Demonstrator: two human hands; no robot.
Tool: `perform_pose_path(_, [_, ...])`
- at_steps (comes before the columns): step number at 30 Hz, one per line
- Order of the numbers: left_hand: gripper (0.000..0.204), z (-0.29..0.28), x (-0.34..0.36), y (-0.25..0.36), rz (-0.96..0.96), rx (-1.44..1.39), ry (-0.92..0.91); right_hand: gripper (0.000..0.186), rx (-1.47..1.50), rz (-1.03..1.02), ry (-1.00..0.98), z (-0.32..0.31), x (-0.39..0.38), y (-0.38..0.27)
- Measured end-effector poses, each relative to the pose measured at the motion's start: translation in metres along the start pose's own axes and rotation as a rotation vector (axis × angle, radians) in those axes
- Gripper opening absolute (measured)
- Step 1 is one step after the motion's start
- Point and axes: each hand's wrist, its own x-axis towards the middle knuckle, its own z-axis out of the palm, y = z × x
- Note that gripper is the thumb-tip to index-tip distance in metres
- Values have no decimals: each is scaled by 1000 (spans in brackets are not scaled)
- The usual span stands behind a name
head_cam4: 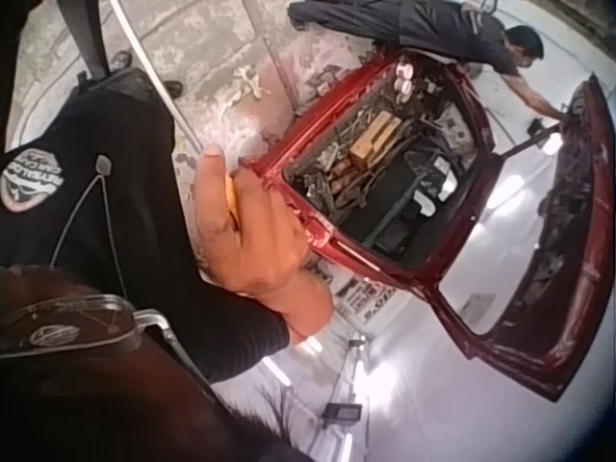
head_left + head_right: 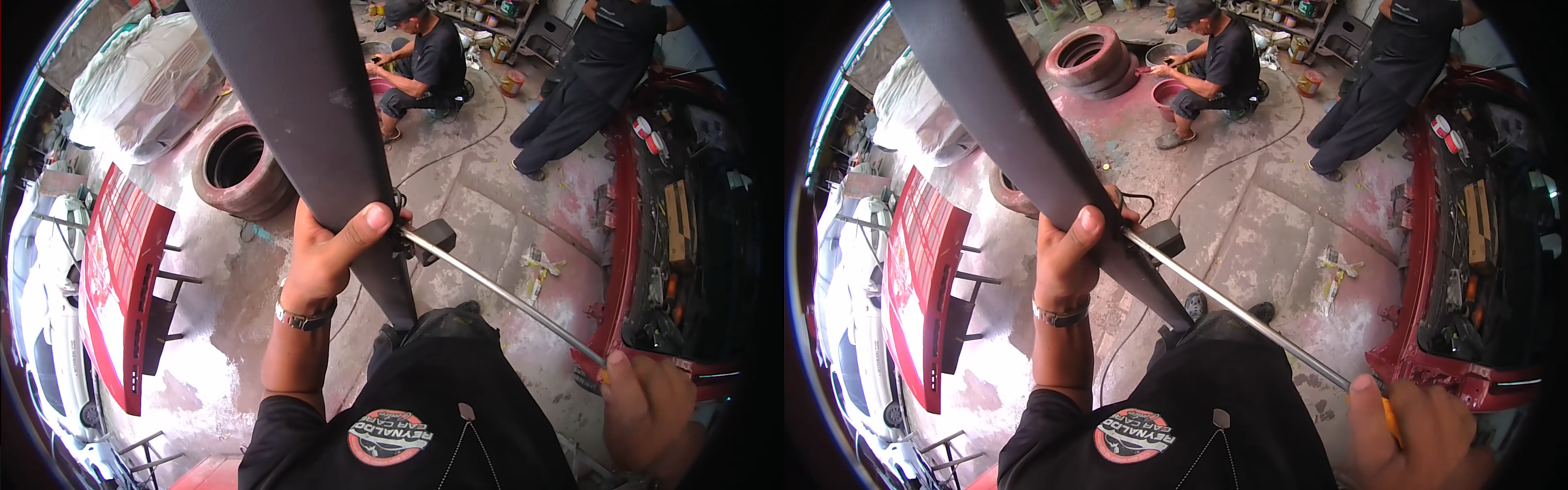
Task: Replacing or repairing a plastic trim piece on a vehicle's rear hatch or body.
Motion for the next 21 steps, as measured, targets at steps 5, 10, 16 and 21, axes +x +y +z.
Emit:
perform_pose_path(5, [42, 1, 1, 2, 1, 15, -21, 28, 461, 201, -51, -18, 24, 7])
perform_pose_path(10, [43, 9, 4, 1, -18, 98, -22, 34, 482, 370, 51, -15, 17, -1])
perform_pose_path(16, [37, -4, 0, -1, -7, 59, -115, 35, 576, 364, 7, -5, 7, 1])
perform_pose_path(21, [42, 14, 6, 3, -6, 139, -1, 35, 580, 418, 39, -10, 12, 0])
